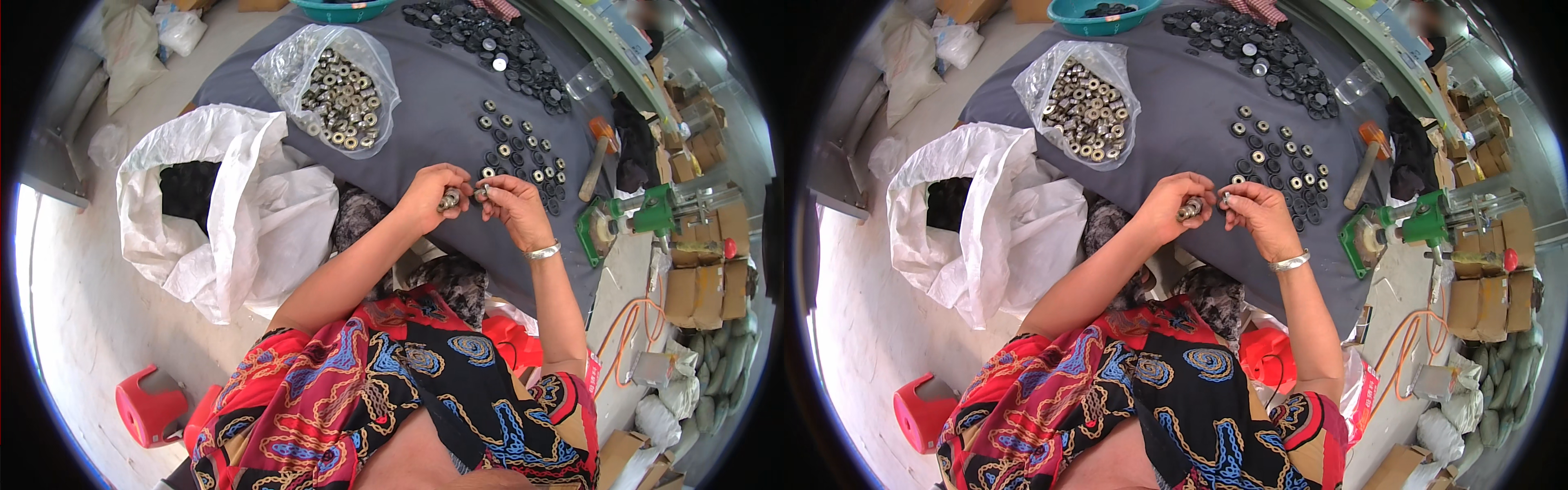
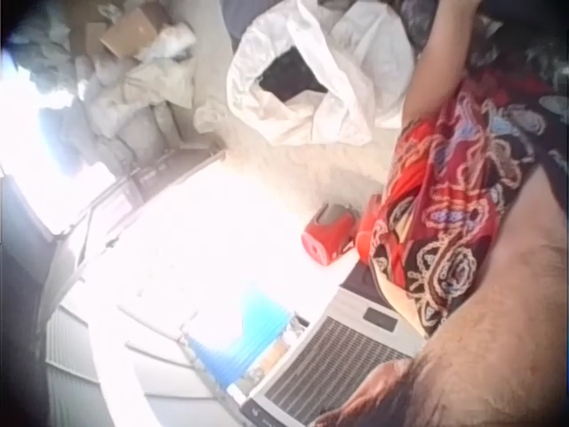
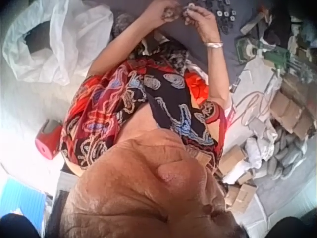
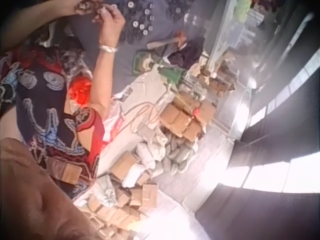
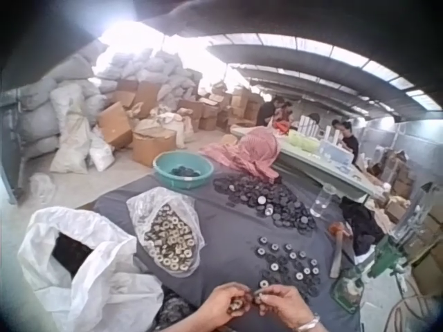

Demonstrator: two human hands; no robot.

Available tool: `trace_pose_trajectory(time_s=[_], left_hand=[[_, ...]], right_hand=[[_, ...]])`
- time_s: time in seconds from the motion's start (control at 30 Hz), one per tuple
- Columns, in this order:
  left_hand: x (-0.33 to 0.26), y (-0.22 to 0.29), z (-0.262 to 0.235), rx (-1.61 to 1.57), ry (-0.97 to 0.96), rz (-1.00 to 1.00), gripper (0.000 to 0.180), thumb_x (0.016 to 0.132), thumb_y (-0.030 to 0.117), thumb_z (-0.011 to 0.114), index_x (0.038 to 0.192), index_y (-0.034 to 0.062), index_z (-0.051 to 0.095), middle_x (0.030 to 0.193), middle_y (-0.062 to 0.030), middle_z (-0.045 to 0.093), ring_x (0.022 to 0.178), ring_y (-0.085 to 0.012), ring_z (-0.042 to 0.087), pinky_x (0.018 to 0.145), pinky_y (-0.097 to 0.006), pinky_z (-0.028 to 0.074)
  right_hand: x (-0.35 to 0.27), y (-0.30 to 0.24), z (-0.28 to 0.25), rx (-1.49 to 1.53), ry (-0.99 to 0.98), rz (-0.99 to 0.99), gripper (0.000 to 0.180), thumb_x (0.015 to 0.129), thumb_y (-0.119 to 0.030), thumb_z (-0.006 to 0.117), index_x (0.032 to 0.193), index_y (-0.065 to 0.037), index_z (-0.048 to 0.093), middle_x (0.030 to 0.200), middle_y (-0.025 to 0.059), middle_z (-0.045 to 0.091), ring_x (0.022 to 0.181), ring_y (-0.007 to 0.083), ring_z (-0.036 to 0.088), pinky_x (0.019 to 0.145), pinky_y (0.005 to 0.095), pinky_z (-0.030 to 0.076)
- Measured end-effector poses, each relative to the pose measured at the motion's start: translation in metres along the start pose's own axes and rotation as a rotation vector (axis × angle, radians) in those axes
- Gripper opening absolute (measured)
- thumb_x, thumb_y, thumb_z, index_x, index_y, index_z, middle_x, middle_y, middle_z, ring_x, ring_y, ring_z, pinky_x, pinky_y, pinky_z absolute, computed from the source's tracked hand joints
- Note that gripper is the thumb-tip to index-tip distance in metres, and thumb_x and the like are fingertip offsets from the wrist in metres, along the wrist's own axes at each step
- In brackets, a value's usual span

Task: The person assembles metal rings into small plastic components by securing them with a mallet.

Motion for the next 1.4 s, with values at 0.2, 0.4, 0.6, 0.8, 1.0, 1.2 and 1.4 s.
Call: trace_pose_trajectory(time_s=[0.2, 0.4, 0.6, 0.8, 1.0, 1.2, 1.4], left_hand=[[0.001, -0.005, -0.008, -0.005, -0.032, -0.025, 0.035, 0.065, -0.013, 0.044, 0.097, -0.0041, 0.054, 0.088, -0.0171, 0.058, 0.066, -0.0276, 0.06, 0.041, -0.027, 0.036], [0.001, -0.006, -0.003, 0.01, -0.001, -0.045, 0.022, 0.079, -0.009, 0.049, 0.1, -0.002, 0.053, 0.087, -0.0163, 0.061, 0.062, -0.0245, 0.06, 0.04, -0.027, 0.035], [0.004, -0.006, -0.006, 0.039, -0.044, -0.013, 0.013, 0.095, 0.014, 0.055, 0.096, 0.0013, 0.056, 0.08, -0.0133, 0.062, 0.054, -0.0188, 0.056, 0.036, -0.024, 0.031], [-0.001, -0.002, -0.001, 0.016, -0.057, -0.051, 0.023, 0.095, 0.025, 0.058, 0.091, 0.0021, 0.057, 0.072, -0.0098, 0.058, 0.049, -0.017, 0.052, 0.035, -0.023, 0.028], [-0.001, -0.003, -0.002, 0.052, -0.049, -0.023, 0.023, 0.095, 0.026, 0.058, 0.091, 0.0028, 0.058, 0.072, -0.008, 0.058, 0.048, -0.0159, 0.051, 0.035, -0.023, 0.028], [0.001, -0.006, 0.003, 0.101, -0.02, -0.035, 0.024, 0.095, 0.028, 0.058, 0.092, 0.0036, 0.058, 0.07, -0.0066, 0.056, 0.047, -0.0148, 0.05, 0.036, -0.024, 0.027], [-0.005, -0.002, 0.0, 0.108, -0.017, -0.047, 0.027, 0.096, 0.031, 0.056, 0.097, 0.0035, 0.058, 0.07, -0.0066, 0.057, 0.047, -0.0142, 0.05, 0.035, -0.023, 0.027]], right_hand=[[-0.015, -0.016, -0.022, -0.058, 0.162, -0.034, 0.014, 0.089, -0.003, 0.058, 0.1, 0.005, 0.063, 0.08, 0.0072, 0.064, 0.062, 0.0104, 0.059, 0.057, 0.0256, 0.053], [-0.037, -0.012, -0.038, -0.094, 0.177, 0.045, 0.013, 0.087, -0.001, 0.057, 0.097, 0.003, 0.064, 0.079, 0.0069, 0.063, 0.059, 0.0104, 0.058, 0.055, 0.0239, 0.051], [-0.061, -0.002, -0.065, -0.184, 0.259, 0.12, 0.012, 0.086, -0.003, 0.057, 0.095, 0.002, 0.064, 0.077, 0.0064, 0.063, 0.058, 0.0103, 0.056, 0.053, 0.0246, 0.049], [-0.086, 0.002, -0.109, -0.225, 0.379, 0.221, 0.011, 0.084, -0.005, 0.06, 0.091, 0.002, 0.064, 0.073, 0.006, 0.062, 0.055, 0.01, 0.056, 0.049, 0.0233, 0.049], [-0.032, -0.04, -0.151, -0.306, 0.449, 0.218, 0.01, 0.079, -0.009, 0.062, 0.083, 0.001, 0.063, 0.069, 0.0074, 0.063, 0.054, 0.0146, 0.058, 0.048, 0.0309, 0.051], [0.015, -0.164, -0.268, 0.048, 0.73, -0.481, 0.012, 0.086, -0.006, 0.061, 0.088, 0.005, 0.063, 0.077, 0.0121, 0.065, 0.064, 0.0211, 0.064, 0.067, 0.0331, 0.056], [0.02, -0.083, -0.084, -0.461, 0.337, -0.248, 0.018, 0.089, -0.01, 0.062, 0.104, -0.001, 0.067, 0.084, 0.0078, 0.067, 0.07, 0.0156, 0.065, 0.066, 0.0298, 0.055]])
Point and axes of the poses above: each hand's wrist, its own x-axis towards the middle knuckle, its own z-axis out of the palm, y = z × x, the point moved 7 cm from there along x, towards the middle knuckle
